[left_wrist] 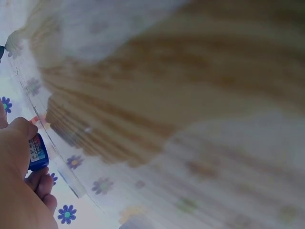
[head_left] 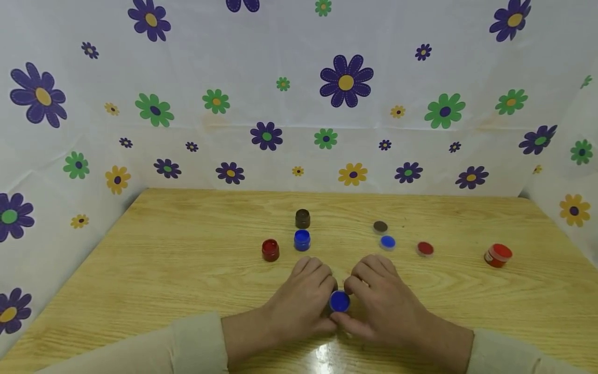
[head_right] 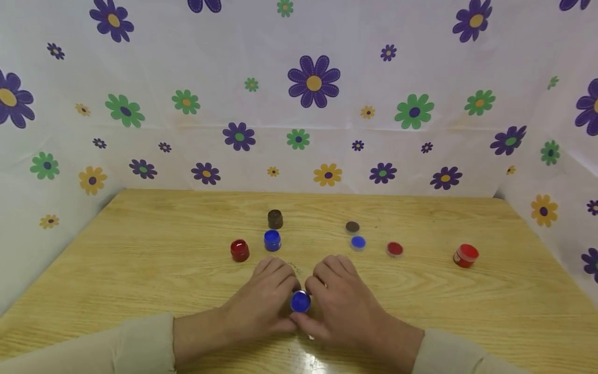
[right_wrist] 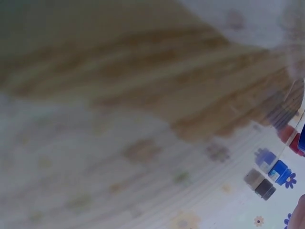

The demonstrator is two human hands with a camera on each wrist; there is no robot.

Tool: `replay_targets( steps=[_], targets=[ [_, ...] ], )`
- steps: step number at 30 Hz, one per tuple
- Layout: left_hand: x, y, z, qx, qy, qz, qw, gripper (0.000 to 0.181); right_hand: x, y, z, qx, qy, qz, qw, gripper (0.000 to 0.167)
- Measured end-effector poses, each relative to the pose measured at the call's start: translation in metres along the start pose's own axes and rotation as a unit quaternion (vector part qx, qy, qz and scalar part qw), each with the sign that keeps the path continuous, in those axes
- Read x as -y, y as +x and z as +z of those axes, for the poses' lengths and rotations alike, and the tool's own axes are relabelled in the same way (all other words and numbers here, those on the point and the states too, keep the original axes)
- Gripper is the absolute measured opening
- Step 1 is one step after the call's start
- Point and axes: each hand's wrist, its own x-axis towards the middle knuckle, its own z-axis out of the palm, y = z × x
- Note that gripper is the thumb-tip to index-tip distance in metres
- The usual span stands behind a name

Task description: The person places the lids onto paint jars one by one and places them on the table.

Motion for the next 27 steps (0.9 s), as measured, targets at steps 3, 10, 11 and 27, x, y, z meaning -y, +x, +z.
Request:
replay_targets(
  steps=[3,10,11,27],
  targets=[
    [0.0004,0.0006,-0.0001,-0.002,0.004,0.001,1.0,0.042,-0.0004,-0.0007,-0.0008,0.006,-0.001,0.009,0.9999,0.044],
    [0.001,-0.0001,0.0001,0.009,-0.015,-0.014,0.9997,0.043,0.0007,-0.0002,-0.0021,0.016,0.002,-0.015,0.9998,0.039],
    [0.0009,-0.0001,0.0004,0.008,-0.017,-0.016,0.9997,0.043,0.0011,-0.0001,-0.002,0.015,0.002,-0.019,0.9997,0.039],
    [0.0023,-0.0002,0.0031,-0.025,-0.022,-0.013,0.9994,0.034,0.0022,-0.0003,0.0016,0.016,-0.01,-0.012,0.9998,0.032]
  ],
)
